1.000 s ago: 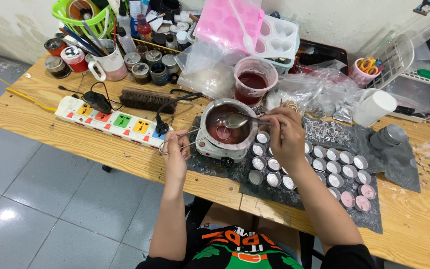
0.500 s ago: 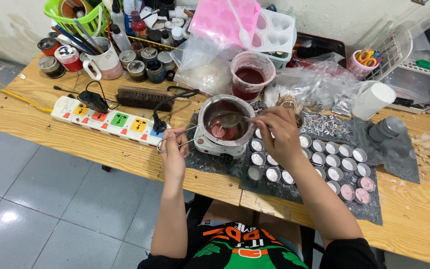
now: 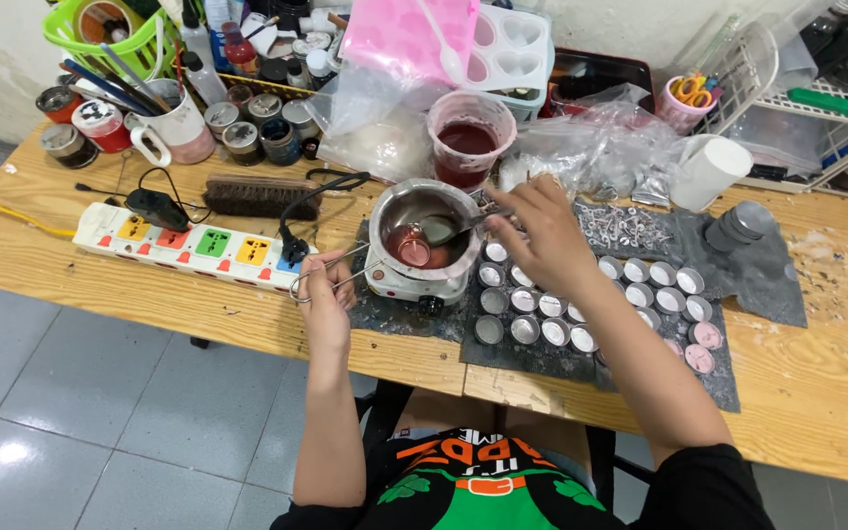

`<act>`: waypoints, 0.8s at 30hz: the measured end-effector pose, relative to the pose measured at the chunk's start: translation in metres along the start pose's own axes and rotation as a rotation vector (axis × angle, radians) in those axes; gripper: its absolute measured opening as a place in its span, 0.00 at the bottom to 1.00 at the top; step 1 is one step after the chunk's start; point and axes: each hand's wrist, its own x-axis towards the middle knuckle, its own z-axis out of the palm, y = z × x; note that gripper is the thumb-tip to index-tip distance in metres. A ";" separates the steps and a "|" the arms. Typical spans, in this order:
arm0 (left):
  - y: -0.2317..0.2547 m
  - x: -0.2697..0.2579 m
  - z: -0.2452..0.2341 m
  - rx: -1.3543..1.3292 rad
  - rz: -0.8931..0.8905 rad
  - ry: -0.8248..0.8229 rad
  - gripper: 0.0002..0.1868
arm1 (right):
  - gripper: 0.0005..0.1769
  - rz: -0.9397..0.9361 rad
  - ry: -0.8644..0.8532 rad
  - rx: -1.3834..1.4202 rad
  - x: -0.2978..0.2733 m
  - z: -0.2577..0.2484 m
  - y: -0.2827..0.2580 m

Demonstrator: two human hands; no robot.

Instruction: Melting wax and pouring it into small metal containers using a spoon and tweezers.

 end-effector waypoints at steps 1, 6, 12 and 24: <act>0.000 0.000 0.000 0.002 -0.003 -0.004 0.16 | 0.21 0.005 0.002 0.000 -0.007 -0.004 0.010; -0.002 0.000 -0.002 -0.004 0.010 -0.018 0.16 | 0.17 0.422 -0.395 -0.108 -0.050 -0.028 0.055; 0.001 -0.001 0.001 0.006 0.017 -0.009 0.16 | 0.18 0.428 -0.648 -0.330 -0.115 -0.031 0.074; 0.005 0.000 0.004 0.046 0.015 0.007 0.17 | 0.14 0.610 -0.296 0.098 -0.102 -0.038 0.069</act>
